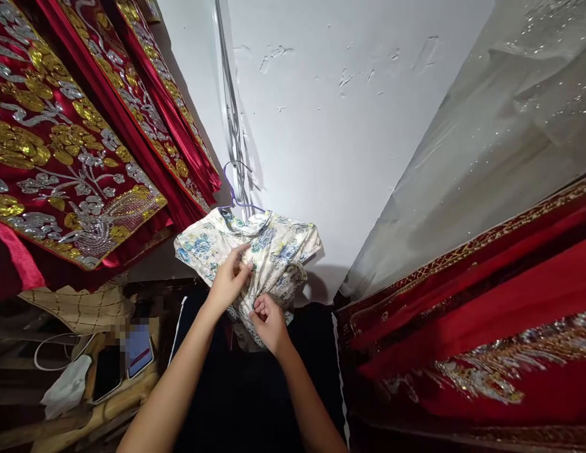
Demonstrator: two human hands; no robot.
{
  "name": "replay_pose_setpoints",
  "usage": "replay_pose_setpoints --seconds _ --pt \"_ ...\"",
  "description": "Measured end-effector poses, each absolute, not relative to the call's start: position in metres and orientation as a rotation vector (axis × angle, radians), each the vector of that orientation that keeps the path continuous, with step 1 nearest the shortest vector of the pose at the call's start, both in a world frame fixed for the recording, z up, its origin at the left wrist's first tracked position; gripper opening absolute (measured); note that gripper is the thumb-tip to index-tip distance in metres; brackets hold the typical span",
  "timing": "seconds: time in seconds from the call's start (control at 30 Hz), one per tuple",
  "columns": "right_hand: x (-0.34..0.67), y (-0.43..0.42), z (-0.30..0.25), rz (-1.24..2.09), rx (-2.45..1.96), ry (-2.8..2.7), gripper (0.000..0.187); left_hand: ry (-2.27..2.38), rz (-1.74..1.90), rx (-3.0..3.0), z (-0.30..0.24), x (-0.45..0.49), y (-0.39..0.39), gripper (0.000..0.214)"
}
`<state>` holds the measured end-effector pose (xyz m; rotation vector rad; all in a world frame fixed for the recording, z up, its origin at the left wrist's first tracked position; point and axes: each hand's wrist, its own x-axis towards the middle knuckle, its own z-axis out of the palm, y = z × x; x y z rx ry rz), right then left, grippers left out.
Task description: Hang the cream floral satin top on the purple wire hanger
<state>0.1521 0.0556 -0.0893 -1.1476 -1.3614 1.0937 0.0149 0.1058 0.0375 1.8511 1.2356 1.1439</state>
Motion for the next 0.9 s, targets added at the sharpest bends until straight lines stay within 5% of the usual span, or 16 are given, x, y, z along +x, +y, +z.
replay_pose_setpoints --seconds 0.17,0.4,0.53,0.9 --pt "0.157 0.053 -0.085 1.157 -1.136 -1.396 0.016 1.290 1.391 1.772 0.049 0.013 0.110 0.056" --pt "0.149 0.051 -0.089 1.166 -1.127 -1.418 0.015 1.343 1.435 1.719 0.066 0.035 0.123 0.031" --pt "0.148 0.047 -0.088 1.187 -1.101 -1.438 0.014 1.406 1.580 1.717 0.073 0.042 0.137 0.042" --pt "0.158 0.043 -0.089 1.172 -1.156 -1.438 0.012 1.398 1.246 1.901 0.071 0.029 0.132 0.013"
